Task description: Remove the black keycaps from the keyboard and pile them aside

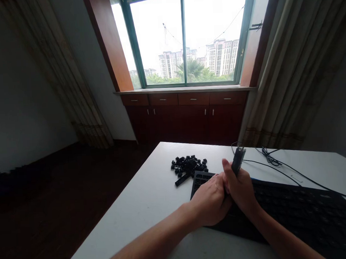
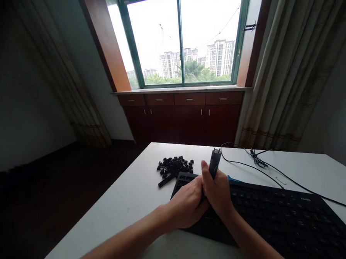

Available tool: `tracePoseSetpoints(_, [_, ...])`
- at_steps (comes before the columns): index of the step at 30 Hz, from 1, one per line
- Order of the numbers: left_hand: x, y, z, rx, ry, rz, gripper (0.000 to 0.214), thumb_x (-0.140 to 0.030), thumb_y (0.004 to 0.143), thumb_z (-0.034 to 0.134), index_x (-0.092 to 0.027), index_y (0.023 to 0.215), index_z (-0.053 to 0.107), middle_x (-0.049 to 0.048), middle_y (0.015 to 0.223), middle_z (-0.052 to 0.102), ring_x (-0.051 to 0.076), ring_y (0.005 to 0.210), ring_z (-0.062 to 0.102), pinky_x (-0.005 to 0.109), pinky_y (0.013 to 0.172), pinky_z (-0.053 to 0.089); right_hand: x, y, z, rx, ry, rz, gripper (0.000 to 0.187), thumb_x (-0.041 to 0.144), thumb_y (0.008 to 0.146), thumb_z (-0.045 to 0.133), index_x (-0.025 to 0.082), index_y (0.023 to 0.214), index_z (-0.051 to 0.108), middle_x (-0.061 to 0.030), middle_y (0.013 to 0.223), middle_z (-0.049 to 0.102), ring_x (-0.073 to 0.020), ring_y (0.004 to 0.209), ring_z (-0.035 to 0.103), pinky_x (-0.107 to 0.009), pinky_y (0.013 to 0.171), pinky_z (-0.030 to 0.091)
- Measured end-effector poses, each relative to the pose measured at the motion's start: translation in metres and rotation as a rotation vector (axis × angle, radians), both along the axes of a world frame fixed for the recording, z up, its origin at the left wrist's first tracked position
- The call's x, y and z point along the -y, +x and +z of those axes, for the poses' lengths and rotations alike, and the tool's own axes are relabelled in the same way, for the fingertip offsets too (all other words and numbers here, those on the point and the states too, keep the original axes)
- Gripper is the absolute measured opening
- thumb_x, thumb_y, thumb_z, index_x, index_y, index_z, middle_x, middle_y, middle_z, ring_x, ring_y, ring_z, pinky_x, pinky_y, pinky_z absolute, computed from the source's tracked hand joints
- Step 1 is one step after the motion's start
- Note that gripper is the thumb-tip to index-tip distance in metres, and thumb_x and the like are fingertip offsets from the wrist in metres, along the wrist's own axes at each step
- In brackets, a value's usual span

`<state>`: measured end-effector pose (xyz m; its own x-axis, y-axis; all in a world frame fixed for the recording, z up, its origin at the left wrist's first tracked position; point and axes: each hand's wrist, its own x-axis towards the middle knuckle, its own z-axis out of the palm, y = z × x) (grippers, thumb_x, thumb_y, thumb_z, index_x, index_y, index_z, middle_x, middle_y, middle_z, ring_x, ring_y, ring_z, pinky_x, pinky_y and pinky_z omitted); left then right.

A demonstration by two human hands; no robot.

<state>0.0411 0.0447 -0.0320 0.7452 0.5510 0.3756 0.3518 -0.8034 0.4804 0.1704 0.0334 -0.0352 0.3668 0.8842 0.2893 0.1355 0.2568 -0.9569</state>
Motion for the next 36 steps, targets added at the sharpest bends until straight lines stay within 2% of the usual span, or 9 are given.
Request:
tracePoseSetpoints(4, [-0.002, -0.003, 0.000, -0.007, -0.048, 0.015, 0.015, -0.015, 0.090, 0.052, -0.018, 0.105, 0.051, 0.0077, 0.107, 0.063, 0.023, 0.098, 0.062, 0.034, 0.090, 0.054, 0.005, 0.001, 0.005, -0.062, 0.008, 0.047, 0.060, 0.056, 0.094, 0.058, 0.022, 0.047, 0.043, 0.0038, 0.037, 0.044, -0.0106, 0.035, 0.042, -0.025, 0.041, 0.036])
tracePoseSetpoints(10, [-0.011, -0.012, 0.003, -0.008, 0.032, 0.013, 0.027, -0.032, 0.092, 0.065, -0.020, 0.116, 0.061, 0.0091, 0.125, 0.063, 0.026, 0.117, 0.058, 0.038, 0.104, 0.048, 0.007, 0.009, 0.010, -0.164, 0.091, -0.063, 0.055, 0.049, 0.096, 0.060, 0.022, 0.051, 0.044, 0.0058, 0.039, 0.044, -0.0096, 0.035, 0.044, -0.024, 0.043, 0.039])
tracePoseSetpoints(14, [-0.022, -0.021, 0.007, -0.057, 0.081, 0.031, 0.020, -0.038, 0.093, 0.066, -0.021, 0.102, 0.071, 0.0072, 0.112, 0.068, 0.025, 0.106, 0.062, 0.038, 0.098, 0.050, 0.003, 0.010, 0.006, -0.258, 0.105, -0.089, 0.053, 0.047, 0.094, 0.063, 0.023, 0.051, 0.041, 0.0069, 0.040, 0.042, -0.0100, 0.034, 0.043, -0.024, 0.038, 0.035])
tracePoseSetpoints(18, [-0.031, -0.029, 0.013, -0.099, 0.118, -0.071, 0.021, -0.040, 0.096, 0.064, -0.022, 0.101, 0.074, 0.0059, 0.100, 0.069, 0.021, 0.095, 0.066, 0.033, 0.091, 0.051, 0.003, 0.009, 0.006, -0.253, 0.090, -0.052, 0.052, 0.045, 0.094, 0.063, 0.022, 0.051, 0.043, 0.0065, 0.041, 0.042, -0.0101, 0.035, 0.043, -0.024, 0.038, 0.035])
tracePoseSetpoints(23, [-0.033, -0.031, 0.015, -0.067, 0.110, -0.154, 0.017, -0.030, 0.098, 0.062, -0.023, 0.110, 0.072, 0.0044, 0.103, 0.070, 0.018, 0.097, 0.068, 0.027, 0.086, 0.053, 0.006, 0.008, 0.007, -0.222, 0.058, -0.010, 0.051, 0.045, 0.094, 0.063, 0.022, 0.052, 0.044, 0.0065, 0.041, 0.043, -0.0103, 0.036, 0.045, -0.024, 0.040, 0.036])
tracePoseSetpoints(25, [-0.037, -0.033, 0.014, 0.009, 0.106, -0.087, 0.017, -0.029, 0.098, 0.063, -0.024, 0.111, 0.071, 0.0028, 0.107, 0.070, 0.016, 0.094, 0.070, 0.025, 0.084, 0.054, 0.007, 0.008, 0.008, -0.214, 0.038, 0.006, 0.051, 0.045, 0.094, 0.063, 0.022, 0.052, 0.045, 0.0064, 0.041, 0.043, -0.0102, 0.036, 0.045, -0.024, 0.040, 0.037])
tracePoseSetpoints(27, [-0.045, -0.038, 0.012, 0.101, 0.116, 0.058, 0.016, -0.026, 0.097, 0.063, -0.025, 0.112, 0.070, 0.0012, 0.112, 0.070, 0.014, 0.091, 0.070, 0.024, 0.082, 0.056, 0.008, 0.007, 0.009, -0.196, 0.018, 0.012, 0.052, 0.045, 0.093, 0.063, 0.022, 0.051, 0.044, 0.0061, 0.041, 0.044, -0.0099, 0.036, 0.045, -0.024, 0.041, 0.037])
tracePoseSetpoints(31, [-0.071, -0.057, 0.006, 0.211, 0.138, 0.323, 0.021, -0.019, 0.097, 0.059, -0.022, 0.117, 0.066, 0.0048, 0.117, 0.067, 0.017, 0.095, 0.071, 0.030, 0.085, 0.058, 0.010, 0.006, 0.010, -0.154, -0.004, 0.030, 0.052, 0.046, 0.094, 0.062, 0.022, 0.051, 0.045, 0.0058, 0.040, 0.044, -0.0097, 0.035, 0.045, -0.024, 0.041, 0.037])
tracePoseSetpoints(36, [-0.092, -0.075, -0.003, 0.251, 0.142, 0.452, 0.019, -0.018, 0.094, 0.063, -0.020, 0.112, 0.067, 0.0047, 0.108, 0.071, 0.020, 0.096, 0.070, 0.036, 0.090, 0.058, 0.010, 0.007, 0.008, -0.149, -0.015, 0.060, 0.049, 0.047, 0.093, 0.062, 0.022, 0.054, 0.046, 0.0058, 0.041, 0.045, -0.0106, 0.036, 0.046, -0.024, 0.040, 0.037])
